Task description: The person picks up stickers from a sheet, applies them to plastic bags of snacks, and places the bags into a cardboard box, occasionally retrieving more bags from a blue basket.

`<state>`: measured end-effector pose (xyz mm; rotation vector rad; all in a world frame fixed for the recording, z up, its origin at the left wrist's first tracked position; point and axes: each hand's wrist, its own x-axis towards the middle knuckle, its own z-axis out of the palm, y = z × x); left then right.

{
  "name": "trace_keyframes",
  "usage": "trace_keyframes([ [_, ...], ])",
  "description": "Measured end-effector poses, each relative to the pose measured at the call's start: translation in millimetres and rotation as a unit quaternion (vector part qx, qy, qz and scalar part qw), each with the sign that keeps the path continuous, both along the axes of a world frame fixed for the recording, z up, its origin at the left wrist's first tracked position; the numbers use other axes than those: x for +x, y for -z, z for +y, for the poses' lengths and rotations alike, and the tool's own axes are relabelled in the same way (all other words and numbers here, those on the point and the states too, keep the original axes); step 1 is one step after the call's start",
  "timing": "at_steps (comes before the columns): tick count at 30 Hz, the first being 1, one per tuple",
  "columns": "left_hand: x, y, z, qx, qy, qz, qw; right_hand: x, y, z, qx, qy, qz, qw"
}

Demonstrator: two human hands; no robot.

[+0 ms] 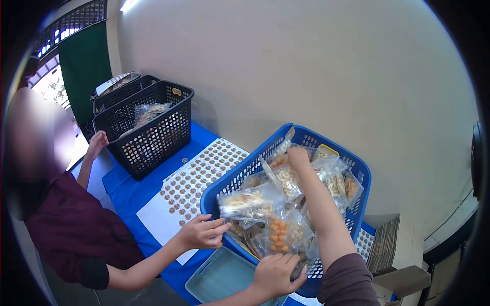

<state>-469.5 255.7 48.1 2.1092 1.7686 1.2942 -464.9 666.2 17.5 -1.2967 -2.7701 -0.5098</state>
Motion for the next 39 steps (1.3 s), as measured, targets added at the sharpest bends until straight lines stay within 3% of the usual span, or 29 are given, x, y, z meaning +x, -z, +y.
trace_keyframes([
  [3,0,-4,-1,-0.007,-0.005,-0.007,1.0,20,-13,-4,-0.019,0.017,-0.016,1.0],
  [8,3,-4,-1,-0.009,-0.014,0.012,1.0,72,-83,-18,-0.069,0.061,-0.022,0.995],
  [10,4,-4,-2,-0.004,-0.015,0.017,1.0,94,-114,-20,-0.108,0.096,-0.091,0.985],
  [14,6,-4,-3,-0.027,-0.01,0.016,0.999,142,-179,-71,-0.18,0.089,0.028,0.979],
  [19,4,-7,-4,-0.02,-0.01,0.01,1.0,179,-184,-128,-0.201,0.005,0.136,0.97],
  [21,4,-3,-4,0.0,-0.006,-0.006,1.0,181,-177,-159,-0.207,-0.093,0.259,0.939],
  [26,4,-5,-6,0.004,-0.011,0.005,1.0,168,-181,-221,-0.262,0.0,0.261,0.929],
  [30,3,-7,-7,0.001,-0.016,0.022,1.0,171,-175,-237,-0.204,-0.045,0.156,0.965],
  [32,1,-7,-7,-0.01,-0.011,0.043,0.999,167,-179,-249,-0.265,0.015,0.121,0.957],
  [35,3,-8,-7,0.001,-0.011,-0.01,1.0,172,-174,-248,-0.297,-0.021,0.109,0.948],
  [39,1,-10,-8,-0.04,-0.007,0.027,0.999,183,-170,-235,-0.358,-0.018,0.106,0.928],
])
